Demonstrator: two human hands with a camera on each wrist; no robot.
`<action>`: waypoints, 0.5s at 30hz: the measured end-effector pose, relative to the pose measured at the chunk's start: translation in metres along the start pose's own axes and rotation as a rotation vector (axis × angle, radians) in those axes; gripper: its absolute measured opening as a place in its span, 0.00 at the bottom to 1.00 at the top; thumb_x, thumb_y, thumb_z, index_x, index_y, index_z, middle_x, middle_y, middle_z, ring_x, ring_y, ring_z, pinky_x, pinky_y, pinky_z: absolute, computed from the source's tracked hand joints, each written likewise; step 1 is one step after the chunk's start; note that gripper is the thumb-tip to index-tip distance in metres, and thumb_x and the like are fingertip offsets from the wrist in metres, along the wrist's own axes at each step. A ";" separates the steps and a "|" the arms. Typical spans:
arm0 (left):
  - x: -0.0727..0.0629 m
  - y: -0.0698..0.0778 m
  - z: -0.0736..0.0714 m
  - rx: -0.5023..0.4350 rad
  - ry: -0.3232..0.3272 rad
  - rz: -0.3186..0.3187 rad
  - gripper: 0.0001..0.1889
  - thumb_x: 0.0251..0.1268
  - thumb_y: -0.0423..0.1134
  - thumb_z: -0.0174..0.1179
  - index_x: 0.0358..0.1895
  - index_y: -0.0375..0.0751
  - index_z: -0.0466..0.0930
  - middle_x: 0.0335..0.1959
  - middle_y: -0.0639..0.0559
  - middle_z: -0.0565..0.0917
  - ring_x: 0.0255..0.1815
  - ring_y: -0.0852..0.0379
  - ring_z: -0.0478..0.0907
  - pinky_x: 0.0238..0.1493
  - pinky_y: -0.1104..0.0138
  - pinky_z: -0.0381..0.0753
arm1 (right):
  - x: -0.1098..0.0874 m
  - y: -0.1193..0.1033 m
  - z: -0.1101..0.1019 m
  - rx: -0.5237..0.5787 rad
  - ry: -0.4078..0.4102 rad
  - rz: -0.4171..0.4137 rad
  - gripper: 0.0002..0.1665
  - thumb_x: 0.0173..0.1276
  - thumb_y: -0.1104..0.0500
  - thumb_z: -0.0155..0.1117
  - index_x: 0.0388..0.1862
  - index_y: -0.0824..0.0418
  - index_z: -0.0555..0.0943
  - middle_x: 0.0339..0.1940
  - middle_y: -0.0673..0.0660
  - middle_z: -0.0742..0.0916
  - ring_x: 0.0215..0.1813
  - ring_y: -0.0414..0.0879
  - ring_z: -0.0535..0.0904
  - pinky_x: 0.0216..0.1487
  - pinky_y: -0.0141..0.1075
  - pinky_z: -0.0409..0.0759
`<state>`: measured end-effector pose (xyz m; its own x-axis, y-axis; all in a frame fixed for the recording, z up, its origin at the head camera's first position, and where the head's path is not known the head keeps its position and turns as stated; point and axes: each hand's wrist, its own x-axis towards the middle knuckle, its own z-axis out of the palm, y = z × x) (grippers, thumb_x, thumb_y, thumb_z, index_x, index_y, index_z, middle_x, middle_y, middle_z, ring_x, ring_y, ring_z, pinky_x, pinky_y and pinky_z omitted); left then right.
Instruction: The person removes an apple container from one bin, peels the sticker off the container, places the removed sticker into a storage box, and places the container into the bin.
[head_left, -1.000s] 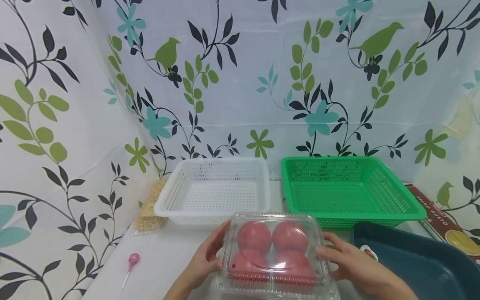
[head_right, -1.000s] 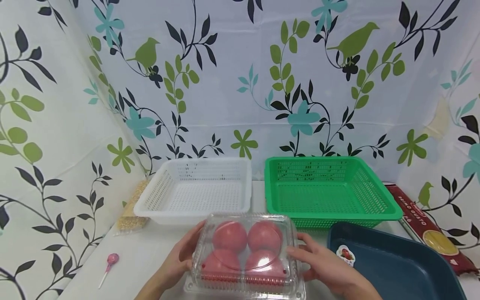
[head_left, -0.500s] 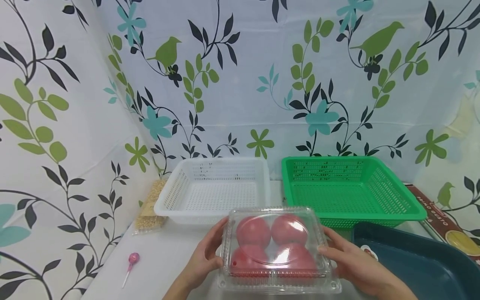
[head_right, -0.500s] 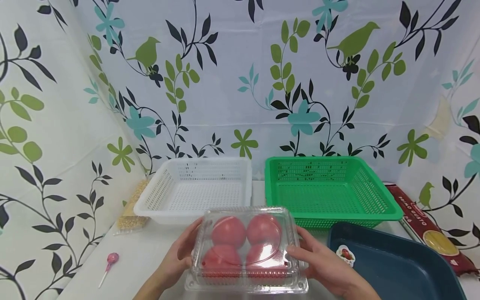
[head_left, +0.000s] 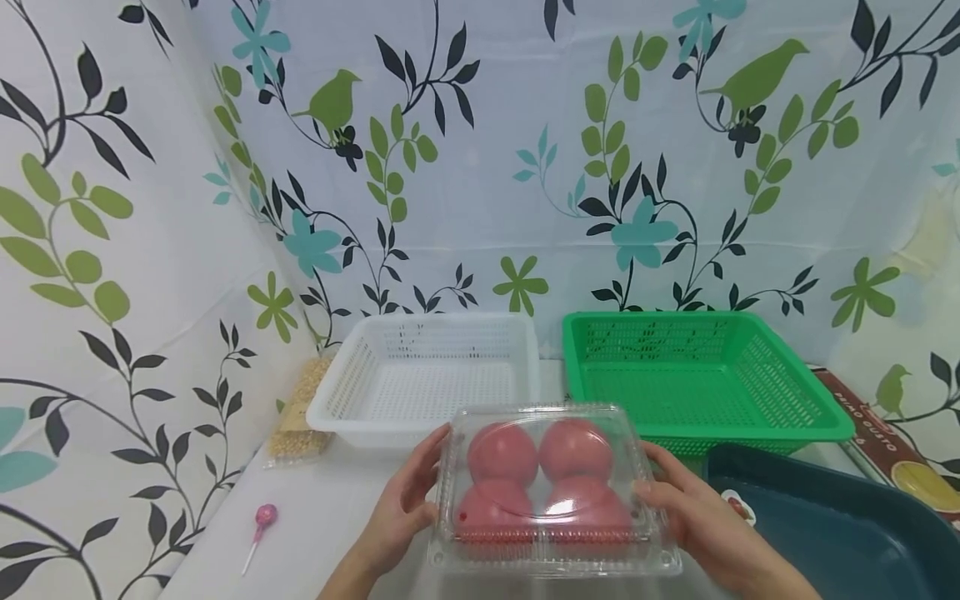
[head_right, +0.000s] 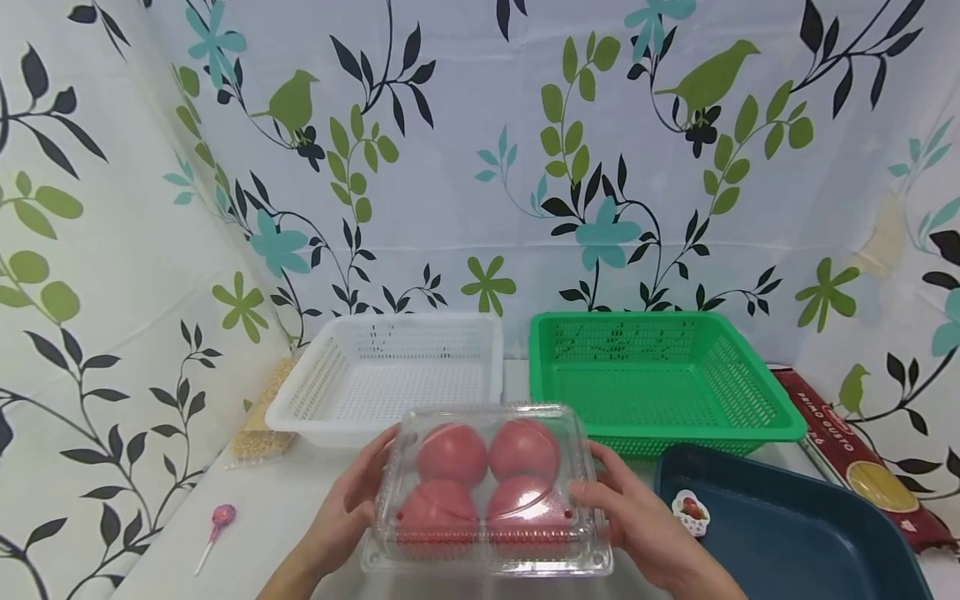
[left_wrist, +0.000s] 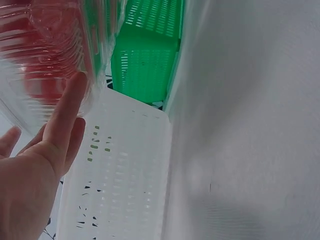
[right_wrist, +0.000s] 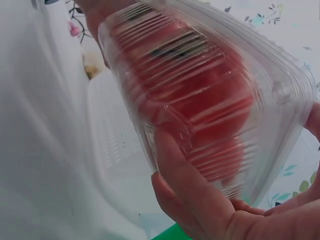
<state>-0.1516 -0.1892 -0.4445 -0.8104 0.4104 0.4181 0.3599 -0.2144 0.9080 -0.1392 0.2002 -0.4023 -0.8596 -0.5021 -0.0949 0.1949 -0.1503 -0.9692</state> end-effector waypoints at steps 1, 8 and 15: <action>0.001 0.001 0.000 -0.004 0.003 0.004 0.42 0.73 0.53 0.60 0.81 0.42 0.51 0.77 0.47 0.62 0.72 0.52 0.66 0.65 0.60 0.73 | 0.000 -0.001 0.000 0.013 0.003 -0.004 0.36 0.82 0.57 0.46 0.81 0.54 0.46 0.62 0.54 0.77 0.55 0.53 0.81 0.53 0.53 0.82; -0.001 0.009 0.001 0.001 0.174 -0.063 0.30 0.79 0.44 0.50 0.78 0.39 0.56 0.72 0.32 0.64 0.67 0.49 0.72 0.51 0.56 0.83 | 0.005 -0.010 0.006 0.054 0.062 -0.009 0.32 0.79 0.57 0.50 0.77 0.49 0.55 0.57 0.55 0.81 0.53 0.52 0.83 0.53 0.51 0.82; 0.001 0.005 -0.002 0.051 0.475 -0.231 0.22 0.82 0.39 0.47 0.66 0.23 0.66 0.52 0.43 0.79 0.52 0.53 0.81 0.46 0.61 0.86 | 0.018 -0.028 0.009 0.001 0.110 0.034 0.45 0.78 0.50 0.51 0.82 0.60 0.40 0.57 0.53 0.79 0.53 0.48 0.82 0.54 0.48 0.82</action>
<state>-0.1512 -0.1919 -0.4397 -0.9871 -0.0073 0.1598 0.1596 -0.1171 0.9802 -0.1557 0.1873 -0.3751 -0.8990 -0.4107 -0.1520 0.2250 -0.1352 -0.9649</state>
